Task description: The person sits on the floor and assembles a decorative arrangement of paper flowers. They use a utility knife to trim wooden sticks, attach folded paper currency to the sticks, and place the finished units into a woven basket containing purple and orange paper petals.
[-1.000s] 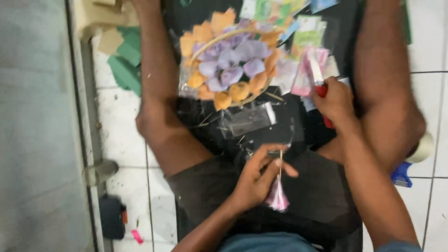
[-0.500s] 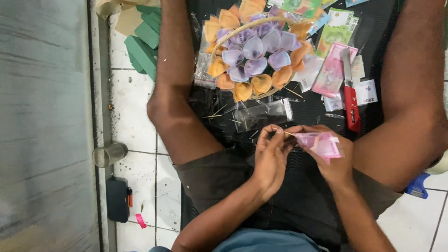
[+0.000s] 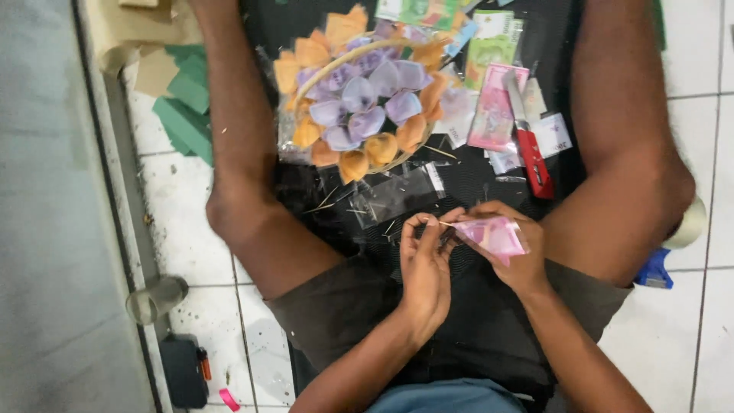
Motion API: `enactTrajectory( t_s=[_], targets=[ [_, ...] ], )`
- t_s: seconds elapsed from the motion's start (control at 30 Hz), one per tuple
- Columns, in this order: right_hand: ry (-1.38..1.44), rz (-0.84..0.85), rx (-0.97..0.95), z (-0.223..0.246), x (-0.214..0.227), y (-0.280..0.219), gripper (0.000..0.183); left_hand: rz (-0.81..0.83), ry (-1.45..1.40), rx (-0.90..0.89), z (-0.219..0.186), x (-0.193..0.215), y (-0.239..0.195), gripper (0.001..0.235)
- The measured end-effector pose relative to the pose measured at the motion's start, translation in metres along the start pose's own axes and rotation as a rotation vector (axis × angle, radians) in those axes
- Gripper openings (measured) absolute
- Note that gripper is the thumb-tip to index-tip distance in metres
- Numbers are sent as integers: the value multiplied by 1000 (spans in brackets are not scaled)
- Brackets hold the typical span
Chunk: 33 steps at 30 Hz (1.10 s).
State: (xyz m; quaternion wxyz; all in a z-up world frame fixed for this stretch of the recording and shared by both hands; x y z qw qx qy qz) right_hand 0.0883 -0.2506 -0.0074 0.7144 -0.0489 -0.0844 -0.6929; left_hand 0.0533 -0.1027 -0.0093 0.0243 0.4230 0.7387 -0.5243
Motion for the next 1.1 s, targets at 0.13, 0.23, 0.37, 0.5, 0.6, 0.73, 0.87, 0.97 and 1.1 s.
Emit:
enactTrajectory(
  t_s=[0.13,0.23,0.37,0.5,0.6,0.73,0.87,0.97,1.1],
  targets=[
    [-56,-39,-84,1,-5,7,29,-8,6,32,-1,-6,-2,11],
    [-33,-68,-117,4,-12,9,31,0,-14,34,-3,-11,-1,12],
    [29,-208,-74,11,-23,15,29,0,-16,12,-6,-11,8,11],
    [-75,-412,-5,-34,11,45,32,-9,184,-62,-41,-20,-2,48],
    [141,-528,19,-15,13,114,13,-27,334,-421,-97,-3,8,41],
    [290,-442,-202,-57,-34,140,17,-550,1661,-1141,-207,-76,-58,37],
    [27,-373,-72,-79,-60,149,30,6,1156,-1275,-246,-69,-25,25],
    [-22,-350,48,-67,-67,148,24,74,1341,-1278,-255,-71,-10,29],
    [-65,-353,99,-57,-65,149,22,197,1522,-1394,-251,-75,8,30]
  ],
)
Point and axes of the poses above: each hand's wrist, its own y-axis towards the middle knuckle, its own x-axis out of the back of the hand, z = x × y, the point moved 8 cm from there along y, towards the middle knuckle, and after that the axes turned 3 degrees about x, right-handed, at the moved point
